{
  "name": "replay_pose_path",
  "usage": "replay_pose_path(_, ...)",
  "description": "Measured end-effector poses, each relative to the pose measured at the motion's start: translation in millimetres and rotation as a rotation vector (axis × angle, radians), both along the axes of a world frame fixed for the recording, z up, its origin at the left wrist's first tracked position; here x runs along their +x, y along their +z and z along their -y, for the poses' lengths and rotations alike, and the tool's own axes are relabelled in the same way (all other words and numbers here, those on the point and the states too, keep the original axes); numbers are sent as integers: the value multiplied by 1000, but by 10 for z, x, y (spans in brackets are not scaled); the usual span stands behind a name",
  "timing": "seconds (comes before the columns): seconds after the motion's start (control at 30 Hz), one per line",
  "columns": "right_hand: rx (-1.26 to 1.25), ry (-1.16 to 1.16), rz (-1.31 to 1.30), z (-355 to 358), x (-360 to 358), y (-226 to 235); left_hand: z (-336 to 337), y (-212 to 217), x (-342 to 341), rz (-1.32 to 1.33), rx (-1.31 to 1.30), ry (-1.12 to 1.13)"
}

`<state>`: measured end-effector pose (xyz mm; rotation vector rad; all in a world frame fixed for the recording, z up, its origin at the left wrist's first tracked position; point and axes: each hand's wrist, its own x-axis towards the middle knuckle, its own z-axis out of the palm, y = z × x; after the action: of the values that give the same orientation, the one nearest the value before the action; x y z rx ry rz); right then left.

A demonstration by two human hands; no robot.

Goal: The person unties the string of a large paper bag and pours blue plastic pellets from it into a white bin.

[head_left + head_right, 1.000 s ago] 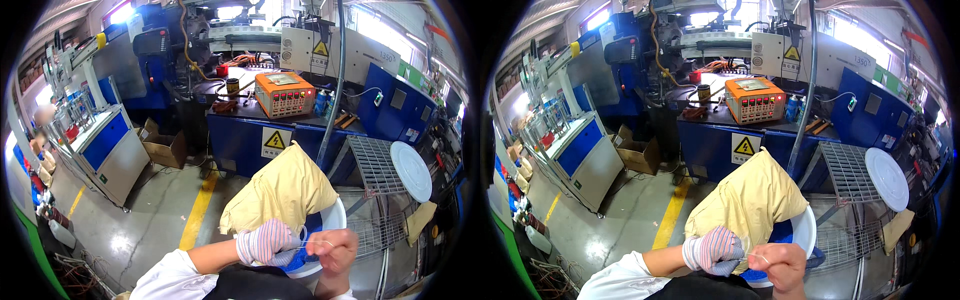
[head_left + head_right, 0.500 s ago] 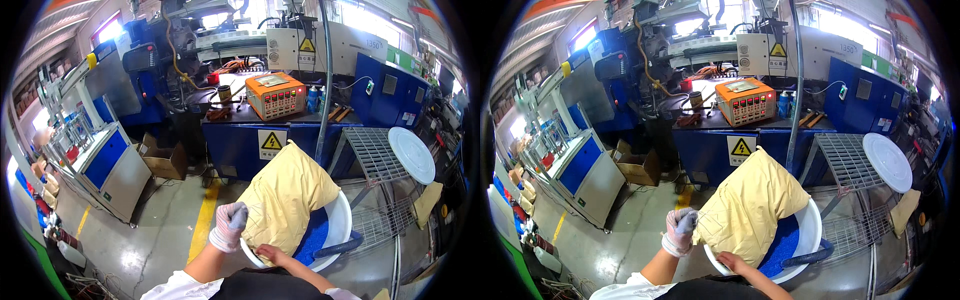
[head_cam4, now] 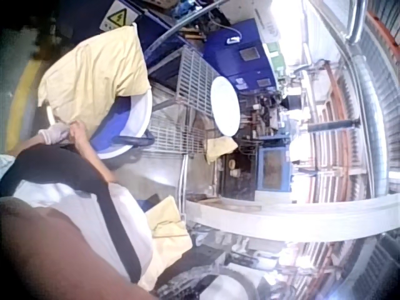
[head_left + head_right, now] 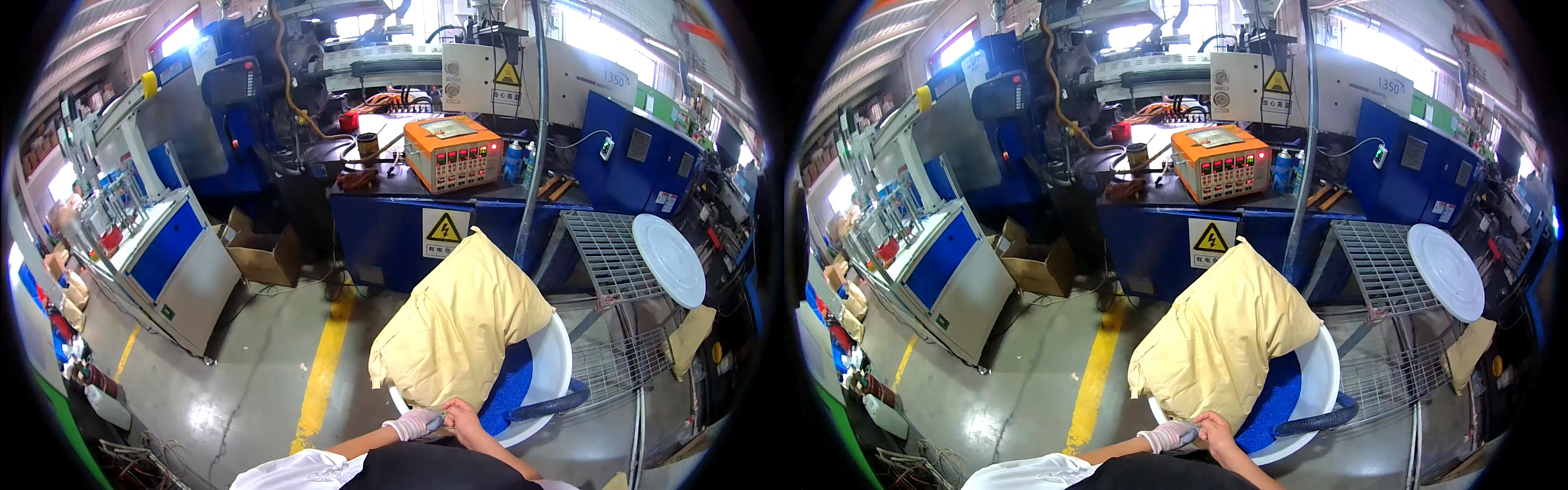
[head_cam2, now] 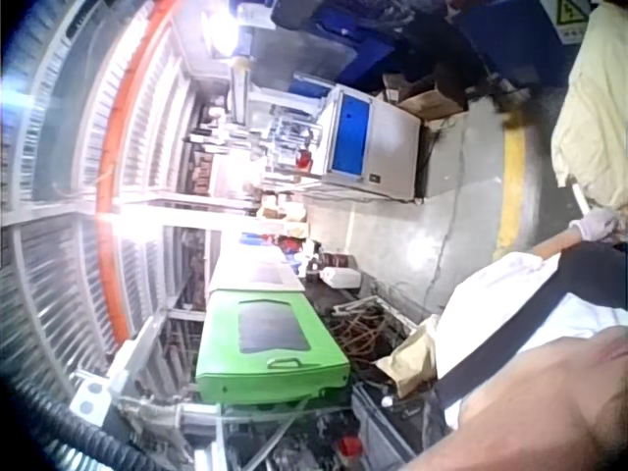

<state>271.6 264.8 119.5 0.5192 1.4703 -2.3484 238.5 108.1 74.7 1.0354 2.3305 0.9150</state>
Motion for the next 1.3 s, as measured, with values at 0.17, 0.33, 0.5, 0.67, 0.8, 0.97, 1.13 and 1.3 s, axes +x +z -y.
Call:
replay_pose_path(0.17,-114,-148,-168,-161,5,1117,-115,1103,-29,-179,-77,-19)
replay_pose_path(0.33,2,67,-901,-403,4,2302,-233,2406,-220,-416,521,-59)
replay_pose_path(0.5,74,-237,-990,-458,105,2441,-85,2860,-172,-477,605,-3)
replay_pose_path(0.67,176,136,-672,-125,-5,1708,158,2790,-106,236,1087,647)
replay_pose_path(0.8,688,558,-945,388,-240,918,229,2876,-139,170,852,734)
replay_pose_path(0.97,499,538,-481,304,-316,148,458,2856,-201,119,1038,1014)
replay_pose_path(1.13,458,512,-354,135,-232,-67,990,2067,-528,81,881,1023)
replay_pose_path(1.3,548,535,-309,159,-241,-131,1476,214,-900,7,377,1271)
